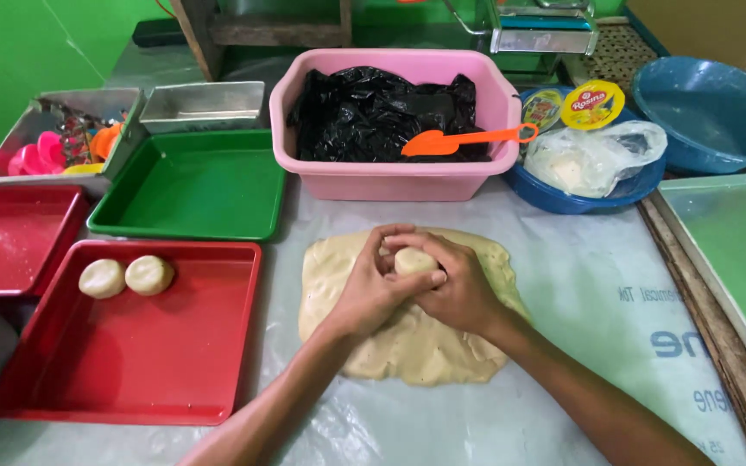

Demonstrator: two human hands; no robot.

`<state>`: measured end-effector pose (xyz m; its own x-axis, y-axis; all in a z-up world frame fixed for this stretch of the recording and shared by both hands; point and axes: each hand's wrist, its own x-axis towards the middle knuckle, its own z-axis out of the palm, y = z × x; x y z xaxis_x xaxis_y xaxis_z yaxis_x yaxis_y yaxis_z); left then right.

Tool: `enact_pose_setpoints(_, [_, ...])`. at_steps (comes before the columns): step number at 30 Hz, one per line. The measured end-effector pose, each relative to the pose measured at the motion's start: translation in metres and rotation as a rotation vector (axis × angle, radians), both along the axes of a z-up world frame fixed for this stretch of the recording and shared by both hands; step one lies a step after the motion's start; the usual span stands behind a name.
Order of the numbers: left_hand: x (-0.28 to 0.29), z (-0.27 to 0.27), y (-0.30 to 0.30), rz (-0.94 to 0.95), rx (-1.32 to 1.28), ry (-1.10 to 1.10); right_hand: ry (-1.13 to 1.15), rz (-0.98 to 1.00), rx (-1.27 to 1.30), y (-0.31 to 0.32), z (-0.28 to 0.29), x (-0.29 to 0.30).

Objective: Take small portions of dough from a large lump, roll them into small balls between palms, and place them on a tray.

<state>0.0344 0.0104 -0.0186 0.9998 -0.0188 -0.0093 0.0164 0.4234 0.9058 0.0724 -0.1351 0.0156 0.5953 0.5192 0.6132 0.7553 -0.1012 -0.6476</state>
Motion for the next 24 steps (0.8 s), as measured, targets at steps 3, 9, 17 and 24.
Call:
enact_pose_setpoints(3, [0.000,0.011,0.000,-0.009,-0.078,0.007,-0.021,0.031,0.005,0.002,0.012,-0.005])
enact_pose_setpoints(9, [-0.001,0.011,0.007,-0.008,-0.038,-0.055,-0.208,-0.019,0.070,0.003,0.004,-0.003])
enact_pose_setpoints(17, [-0.002,0.005,0.010,-0.043,0.195,-0.192,-0.489,-0.050,0.114,0.013,-0.004,-0.009])
enact_pose_setpoints(24, [-0.004,-0.002,0.003,0.014,0.123,-0.248,-0.498,0.028,0.100,0.010,-0.009,-0.008])
